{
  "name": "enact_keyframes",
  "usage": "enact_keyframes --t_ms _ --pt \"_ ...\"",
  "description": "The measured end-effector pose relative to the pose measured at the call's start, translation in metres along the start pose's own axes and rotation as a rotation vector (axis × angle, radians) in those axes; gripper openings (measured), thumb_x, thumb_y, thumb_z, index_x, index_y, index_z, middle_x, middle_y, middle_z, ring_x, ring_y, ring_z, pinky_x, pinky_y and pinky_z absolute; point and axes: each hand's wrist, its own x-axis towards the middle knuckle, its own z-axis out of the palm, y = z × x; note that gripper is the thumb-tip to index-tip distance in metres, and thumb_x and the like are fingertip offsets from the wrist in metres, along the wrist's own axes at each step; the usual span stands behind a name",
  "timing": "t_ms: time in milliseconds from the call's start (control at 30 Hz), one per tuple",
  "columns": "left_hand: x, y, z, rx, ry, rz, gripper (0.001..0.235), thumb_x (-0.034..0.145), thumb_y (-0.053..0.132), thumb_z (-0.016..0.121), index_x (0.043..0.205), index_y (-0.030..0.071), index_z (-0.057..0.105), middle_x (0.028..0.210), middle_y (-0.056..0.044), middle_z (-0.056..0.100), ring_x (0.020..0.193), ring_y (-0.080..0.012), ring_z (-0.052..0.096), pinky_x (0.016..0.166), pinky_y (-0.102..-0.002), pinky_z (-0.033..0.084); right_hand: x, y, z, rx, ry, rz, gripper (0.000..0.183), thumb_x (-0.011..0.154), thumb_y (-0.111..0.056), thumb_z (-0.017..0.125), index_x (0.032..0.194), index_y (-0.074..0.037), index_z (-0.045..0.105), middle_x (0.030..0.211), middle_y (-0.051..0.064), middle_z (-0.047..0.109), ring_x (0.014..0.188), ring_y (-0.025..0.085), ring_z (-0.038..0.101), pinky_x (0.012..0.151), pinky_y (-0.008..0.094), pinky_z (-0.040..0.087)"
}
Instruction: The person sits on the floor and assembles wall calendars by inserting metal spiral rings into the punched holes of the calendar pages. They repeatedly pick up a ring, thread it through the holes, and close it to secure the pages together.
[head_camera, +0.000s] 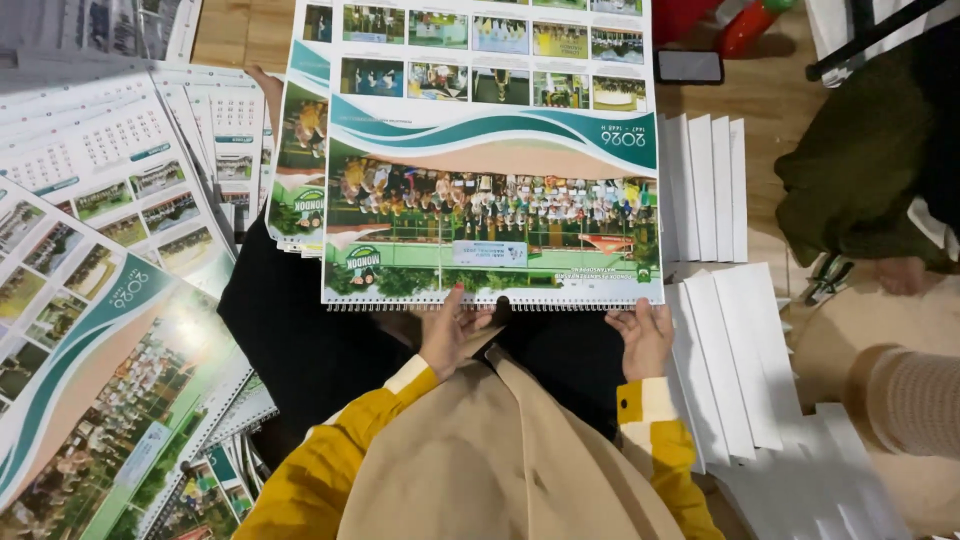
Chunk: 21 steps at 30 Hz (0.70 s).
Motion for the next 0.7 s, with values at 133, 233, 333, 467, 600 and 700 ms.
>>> enact_keyframes --t_ms 133,233,333,467,600,700 --pt "0.001 0.008 0.012 0.011 0.141 0.121 0.049 0.082 0.039 0.063 0.104 -0.003 0.051 0.084 -0.02 0.067 0.065 -0.0184 0.066 0.077 -0.035 0.052 -0.018 -0.002 0.028 -0.141 0.005 -0.095 0.015 0.092 -0.011 0.05 0.105 -0.004 0.047 0.076 0.009 0.059 0.058 0.024 0.064 0.061 0.037 0.057" --pt "0.021 0.023 -0.013 -0.209 0.325 0.36 0.028 0.077 0.012 0.066 0.094 -0.003 0.05 0.071 -0.016 0.056 0.059 -0.0341 0.065 0.057 -0.043 0.058 -0.043 0.003 0.068 -0.115 -0.017 -0.012 0.016 0.089 -0.009 0.052 0.103 -0.003 0.045 0.074 0.012 0.059 0.059 0.025 0.065 0.06 0.037 0.057" --pt "0.025 0.053 -0.053 -0.18 0.423 0.512 0.023 0.082 0.011 0.058 0.094 -0.002 0.042 0.073 -0.009 0.042 0.059 -0.0365 0.064 0.054 -0.045 0.059 -0.075 0.012 0.109 -0.224 -0.126 0.011 0.018 0.088 -0.006 0.05 0.104 0.0 0.047 0.076 0.023 0.063 0.056 0.027 0.065 0.054 0.036 0.056" --pt "0.011 0.094 -0.136 -0.177 0.528 0.663 0.014 0.09 0.019 0.052 0.086 0.011 0.041 0.057 0.0 0.041 0.053 -0.0244 0.062 0.05 -0.034 0.058 -0.113 0.02 0.151 -0.392 -0.517 0.096 0.017 0.089 -0.017 0.05 0.1 -0.003 0.049 0.075 0.018 0.067 0.057 0.022 0.067 0.053 0.031 0.055" --pt "-0.042 0.134 -0.203 0.199 1.118 0.848 0.022 0.083 0.016 0.06 0.099 0.012 0.045 0.078 -0.009 0.044 0.063 -0.0217 0.06 0.048 -0.035 0.047 -0.141 -0.003 0.187 -0.946 -1.125 -0.072 0.028 0.092 -0.031 0.048 0.108 -0.008 0.05 0.078 0.012 0.067 0.074 0.028 0.066 0.063 0.037 0.052" --pt "-0.143 0.192 -0.147 -0.03 1.358 0.537 0.027 0.093 0.018 0.043 0.119 0.021 0.046 0.086 0.007 0.059 0.05 0.0058 0.039 0.041 -0.01 0.037 -0.144 -0.003 0.199 -1.061 -1.332 -0.028 0.031 0.089 -0.033 0.045 0.112 -0.015 0.053 0.096 0.004 0.065 0.085 0.018 0.063 0.072 0.031 0.047"
